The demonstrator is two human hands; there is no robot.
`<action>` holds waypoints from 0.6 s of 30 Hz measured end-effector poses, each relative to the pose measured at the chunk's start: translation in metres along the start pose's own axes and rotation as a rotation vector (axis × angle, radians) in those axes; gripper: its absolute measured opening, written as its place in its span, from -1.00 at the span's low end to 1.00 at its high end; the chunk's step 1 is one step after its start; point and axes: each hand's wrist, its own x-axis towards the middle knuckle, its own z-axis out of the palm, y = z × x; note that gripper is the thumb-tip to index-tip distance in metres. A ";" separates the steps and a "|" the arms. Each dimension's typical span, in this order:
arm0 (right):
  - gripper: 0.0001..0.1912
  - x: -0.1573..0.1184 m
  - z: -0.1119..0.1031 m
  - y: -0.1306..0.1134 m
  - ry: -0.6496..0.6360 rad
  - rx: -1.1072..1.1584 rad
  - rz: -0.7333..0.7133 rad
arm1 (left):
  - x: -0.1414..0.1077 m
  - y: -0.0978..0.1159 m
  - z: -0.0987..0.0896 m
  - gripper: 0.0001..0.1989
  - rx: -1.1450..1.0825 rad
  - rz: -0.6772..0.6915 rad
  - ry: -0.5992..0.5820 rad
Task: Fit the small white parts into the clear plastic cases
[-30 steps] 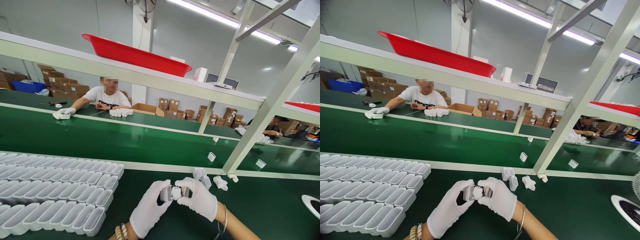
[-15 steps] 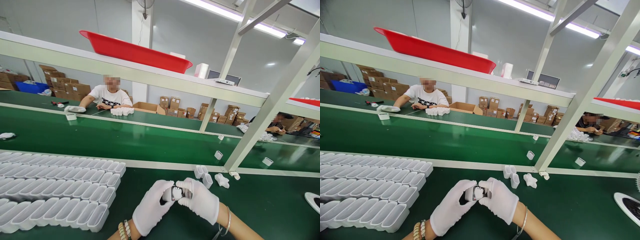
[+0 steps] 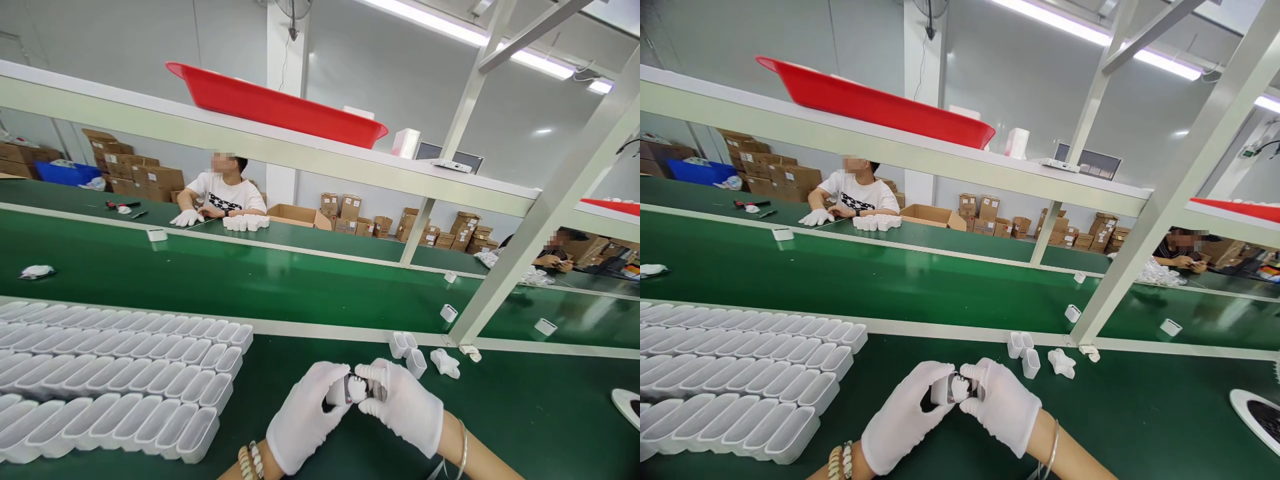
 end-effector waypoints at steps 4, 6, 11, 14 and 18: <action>-0.81 0.001 0.000 0.000 -0.009 0.018 -0.020 | 0.000 -0.001 0.000 -0.64 0.029 0.008 0.015; -0.81 0.001 0.000 0.002 -0.018 0.017 -0.023 | 0.000 -0.001 0.000 -0.64 0.033 0.015 0.009; -0.83 0.001 0.002 0.005 -0.029 0.005 -0.027 | 0.001 0.001 -0.001 -0.64 0.033 0.042 0.027; -0.84 0.001 0.001 0.006 -0.031 0.002 -0.021 | 0.002 0.003 -0.003 -0.65 0.036 0.051 0.025; -0.84 0.000 0.000 0.005 -0.042 0.044 -0.026 | 0.002 0.005 -0.004 -0.65 0.073 0.055 -0.021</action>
